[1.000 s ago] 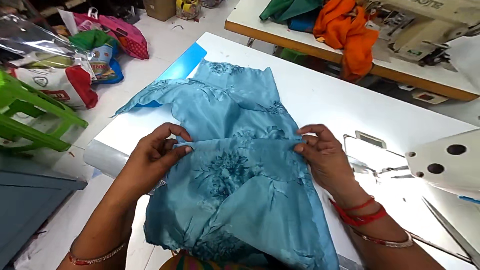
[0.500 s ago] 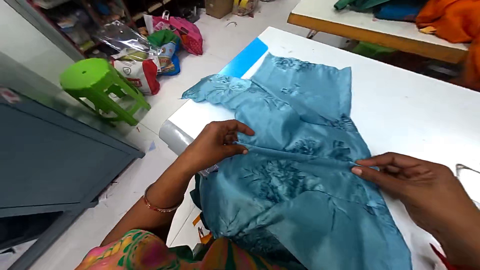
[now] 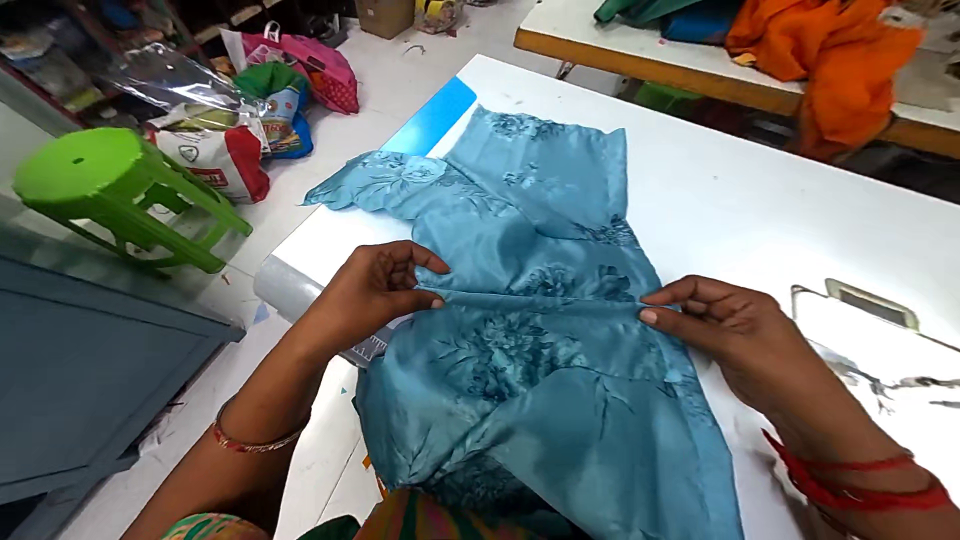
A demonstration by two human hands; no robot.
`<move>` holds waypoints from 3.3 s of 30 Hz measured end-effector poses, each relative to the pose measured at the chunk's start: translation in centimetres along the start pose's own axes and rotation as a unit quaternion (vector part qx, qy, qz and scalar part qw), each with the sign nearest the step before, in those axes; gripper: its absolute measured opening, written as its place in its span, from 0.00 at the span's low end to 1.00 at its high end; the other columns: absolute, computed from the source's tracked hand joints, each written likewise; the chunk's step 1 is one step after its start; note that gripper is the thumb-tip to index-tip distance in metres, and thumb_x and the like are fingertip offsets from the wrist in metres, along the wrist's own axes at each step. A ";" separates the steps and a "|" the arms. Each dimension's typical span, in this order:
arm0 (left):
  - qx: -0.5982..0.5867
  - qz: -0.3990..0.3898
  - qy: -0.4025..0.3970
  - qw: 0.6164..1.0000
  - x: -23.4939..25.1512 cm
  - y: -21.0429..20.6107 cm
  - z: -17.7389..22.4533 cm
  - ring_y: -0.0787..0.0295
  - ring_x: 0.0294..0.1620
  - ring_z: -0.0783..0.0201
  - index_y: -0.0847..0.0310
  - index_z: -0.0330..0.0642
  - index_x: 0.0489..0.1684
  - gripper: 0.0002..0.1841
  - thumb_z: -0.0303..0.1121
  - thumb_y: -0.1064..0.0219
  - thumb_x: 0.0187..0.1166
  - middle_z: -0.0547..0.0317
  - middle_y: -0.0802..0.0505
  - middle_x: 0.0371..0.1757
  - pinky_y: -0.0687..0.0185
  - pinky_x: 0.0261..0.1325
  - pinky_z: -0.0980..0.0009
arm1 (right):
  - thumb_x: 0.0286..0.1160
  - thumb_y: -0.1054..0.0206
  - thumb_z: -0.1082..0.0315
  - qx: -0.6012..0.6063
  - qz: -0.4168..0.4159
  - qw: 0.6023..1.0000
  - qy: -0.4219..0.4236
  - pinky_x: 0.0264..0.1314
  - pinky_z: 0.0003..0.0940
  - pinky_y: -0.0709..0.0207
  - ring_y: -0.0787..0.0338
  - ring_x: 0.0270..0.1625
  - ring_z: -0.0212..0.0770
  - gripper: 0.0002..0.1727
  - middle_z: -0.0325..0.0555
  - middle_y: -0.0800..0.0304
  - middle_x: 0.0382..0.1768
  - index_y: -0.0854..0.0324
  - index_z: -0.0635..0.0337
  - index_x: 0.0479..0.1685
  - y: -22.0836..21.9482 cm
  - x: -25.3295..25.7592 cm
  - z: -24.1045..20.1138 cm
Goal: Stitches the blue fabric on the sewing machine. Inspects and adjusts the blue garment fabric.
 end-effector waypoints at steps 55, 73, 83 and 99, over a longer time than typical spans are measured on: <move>-0.075 -0.161 -0.025 0.984 0.3 0.9 -0.5 0.10 0.55 0.70 0.29 0.29 0.78 0.31 0.09 0.35 0.70 0.49 0.12 0.65 0.14 0.61 0.75 | 0.60 0.26 0.69 0.043 0.022 0.999 0.015 0.17 0.12 0.28 0.20 0.18 0.18 0.10 0.24 0.15 0.20 0.15 0.46 0.40 0.8 0.9 1.8; -0.080 -0.018 -0.041 0.996 0.0 -0.4 -0.1 0.12 0.36 0.76 0.24 0.30 0.70 0.23 0.13 0.32 0.74 0.60 0.10 0.39 0.13 0.46 0.79 | 0.60 0.28 0.76 0.071 0.005 0.997 0.012 0.19 0.13 0.26 0.18 0.19 0.20 0.11 0.28 0.12 0.21 0.15 0.51 0.39 1.0 1.3 2.0; -0.107 -0.018 -0.006 0.994 0.2 -0.4 0.0 0.12 0.34 0.75 0.27 0.33 0.72 0.28 0.12 0.30 0.70 0.61 0.09 0.39 0.13 0.45 0.78 | 0.59 0.27 0.74 0.071 0.005 0.997 0.014 0.19 0.14 0.25 0.17 0.20 0.20 0.10 0.28 0.11 0.24 0.14 0.51 0.39 1.1 1.2 2.1; -0.037 0.067 0.032 0.997 -0.2 -0.9 0.1 0.11 0.27 0.76 0.26 0.44 0.68 0.27 0.14 0.33 0.69 0.65 0.06 0.34 0.14 0.33 0.81 | 0.61 0.23 0.81 0.080 -0.006 0.996 -0.024 0.21 0.18 0.27 0.21 0.18 0.24 0.16 0.33 0.15 0.19 0.20 0.56 0.45 0.9 0.6 0.2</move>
Point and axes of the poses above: each hand's wrist, its own x-axis towards the middle knuckle, its own y-axis out of the back of the hand, z = x × y, the point moved 3 cm from there along x, towards the middle knuckle
